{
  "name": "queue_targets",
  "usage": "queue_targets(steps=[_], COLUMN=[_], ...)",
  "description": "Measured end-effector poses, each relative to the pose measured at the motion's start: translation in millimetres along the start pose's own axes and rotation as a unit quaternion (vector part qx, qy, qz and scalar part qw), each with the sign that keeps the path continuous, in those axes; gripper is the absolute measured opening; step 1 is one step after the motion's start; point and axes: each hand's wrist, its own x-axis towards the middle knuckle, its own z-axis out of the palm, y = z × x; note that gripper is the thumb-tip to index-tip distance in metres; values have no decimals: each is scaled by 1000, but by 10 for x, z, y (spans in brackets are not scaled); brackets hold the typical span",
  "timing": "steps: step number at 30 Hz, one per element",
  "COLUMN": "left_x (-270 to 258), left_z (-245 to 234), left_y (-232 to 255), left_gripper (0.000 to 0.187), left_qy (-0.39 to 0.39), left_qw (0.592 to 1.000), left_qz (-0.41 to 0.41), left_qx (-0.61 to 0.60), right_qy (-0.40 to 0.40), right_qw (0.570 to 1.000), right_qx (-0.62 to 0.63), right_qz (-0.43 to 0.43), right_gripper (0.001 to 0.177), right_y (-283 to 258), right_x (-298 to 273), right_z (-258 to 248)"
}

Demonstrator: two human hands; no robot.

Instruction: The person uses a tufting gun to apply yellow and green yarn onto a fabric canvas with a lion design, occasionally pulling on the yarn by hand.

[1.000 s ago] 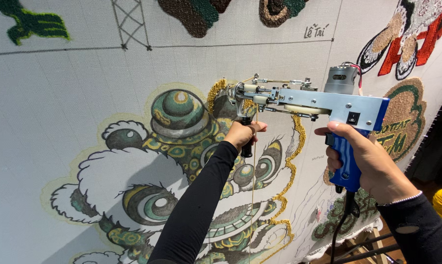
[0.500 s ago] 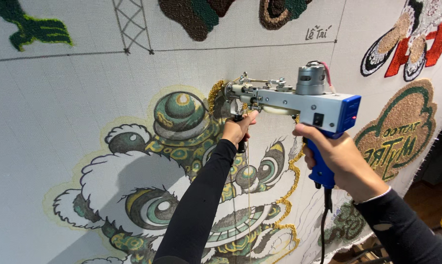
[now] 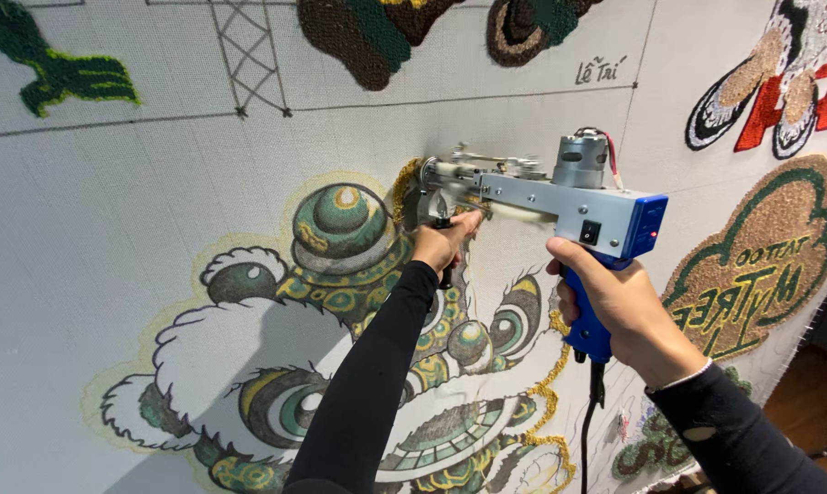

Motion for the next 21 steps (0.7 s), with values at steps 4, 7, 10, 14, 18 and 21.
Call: queue_targets(steps=[4, 7, 10, 14, 18, 21], left_x=[-58, -75, -53, -125, -292, -457], left_z=[-8, -15, -30, -44, -84, -24], left_y=[54, 95, 149, 208, 361, 489], left_gripper=[36, 37, 44, 42, 42, 43], left_qy=[7, 4, -9, -34, -102, -177], left_qw=[998, 996, 998, 998, 994, 980], left_qz=[29, 58, 43, 17, -8, -14], left_qx=[-47, -60, -47, -47, -42, -88], right_qy=[1, -6, -10, -4, -30, -16], right_qw=[1000, 1000, 1000, 1000, 999, 999], right_qx=[-5, 1, 7, 6, 2, 2], right_qz=[10, -7, -13, -13, 18, 40], right_gripper=[34, 32, 31, 30, 37, 39], right_y=[-20, -58, -78, -91, -125, -159], right_x=[9, 20, 12, -5, 6, 5], right_z=[1, 14, 11, -39, -208, -396])
